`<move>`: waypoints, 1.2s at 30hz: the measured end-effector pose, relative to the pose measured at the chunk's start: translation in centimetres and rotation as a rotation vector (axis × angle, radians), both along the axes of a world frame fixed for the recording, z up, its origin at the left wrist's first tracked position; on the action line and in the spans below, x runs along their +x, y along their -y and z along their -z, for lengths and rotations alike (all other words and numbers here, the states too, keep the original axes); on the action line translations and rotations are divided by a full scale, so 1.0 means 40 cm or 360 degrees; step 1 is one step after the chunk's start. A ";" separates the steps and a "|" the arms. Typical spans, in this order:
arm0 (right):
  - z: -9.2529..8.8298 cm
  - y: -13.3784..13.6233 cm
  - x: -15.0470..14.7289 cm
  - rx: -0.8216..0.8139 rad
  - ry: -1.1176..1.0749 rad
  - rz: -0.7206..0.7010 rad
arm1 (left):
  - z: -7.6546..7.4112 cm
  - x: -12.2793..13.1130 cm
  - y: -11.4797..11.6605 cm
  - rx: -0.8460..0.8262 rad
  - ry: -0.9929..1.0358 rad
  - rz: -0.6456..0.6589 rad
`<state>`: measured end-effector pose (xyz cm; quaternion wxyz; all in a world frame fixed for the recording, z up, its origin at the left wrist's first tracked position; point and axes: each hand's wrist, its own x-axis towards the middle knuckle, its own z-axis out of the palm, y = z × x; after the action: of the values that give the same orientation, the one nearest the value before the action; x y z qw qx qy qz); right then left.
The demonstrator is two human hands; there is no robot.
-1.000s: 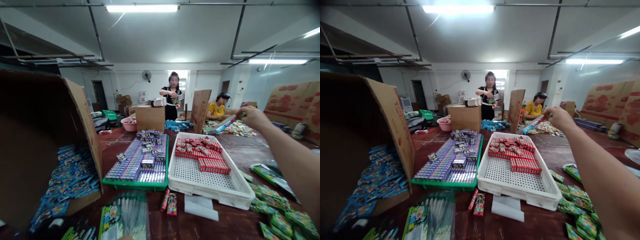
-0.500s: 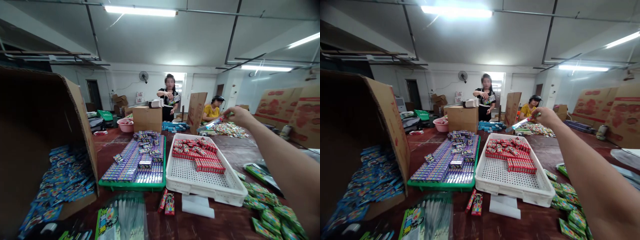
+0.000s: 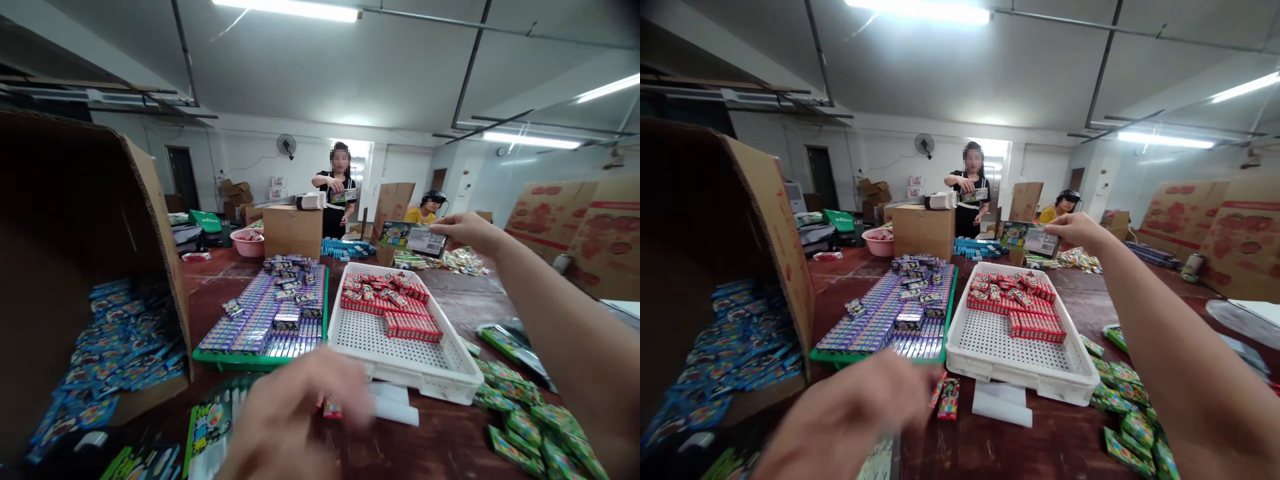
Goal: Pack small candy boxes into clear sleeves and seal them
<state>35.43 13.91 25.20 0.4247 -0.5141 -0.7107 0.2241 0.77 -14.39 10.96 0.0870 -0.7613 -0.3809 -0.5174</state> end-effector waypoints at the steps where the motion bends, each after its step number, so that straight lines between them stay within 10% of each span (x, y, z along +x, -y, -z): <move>1: -0.004 0.017 -0.030 -0.0050 0.0072 0.0036 | -0.015 0.037 -0.052 -0.0248 0.0045 0.0043; 8: 0.026 0.227 -0.280 0.0488 0.0728 0.0077 | -0.029 0.241 -0.418 -0.0253 0.0317 0.0083; 12: 0.010 0.259 -0.248 0.0747 0.0675 -0.0308 | -0.036 0.236 -0.473 -0.0524 0.1225 0.0679; 17: -0.015 0.144 -0.128 0.0541 0.0496 -0.0357 | -0.074 0.201 -0.464 -0.0818 0.2025 0.1411; 21: -0.005 0.125 -0.132 0.0406 0.0222 -0.0342 | -0.084 0.184 -0.473 -0.0815 0.2079 0.1295; 27: 0.010 0.150 -0.162 0.0498 0.0016 -0.0307 | -0.067 0.131 -0.478 -0.0381 0.1940 0.0564; 36: 0.036 0.142 -0.148 0.0661 -0.0177 -0.0284 | -0.055 0.114 -0.466 -0.0387 0.1745 0.0561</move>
<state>29.51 8.24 23.76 0.5384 -0.3376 -0.7597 0.1377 5.31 4.24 13.15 -0.2979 -0.4389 -0.2947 -0.7949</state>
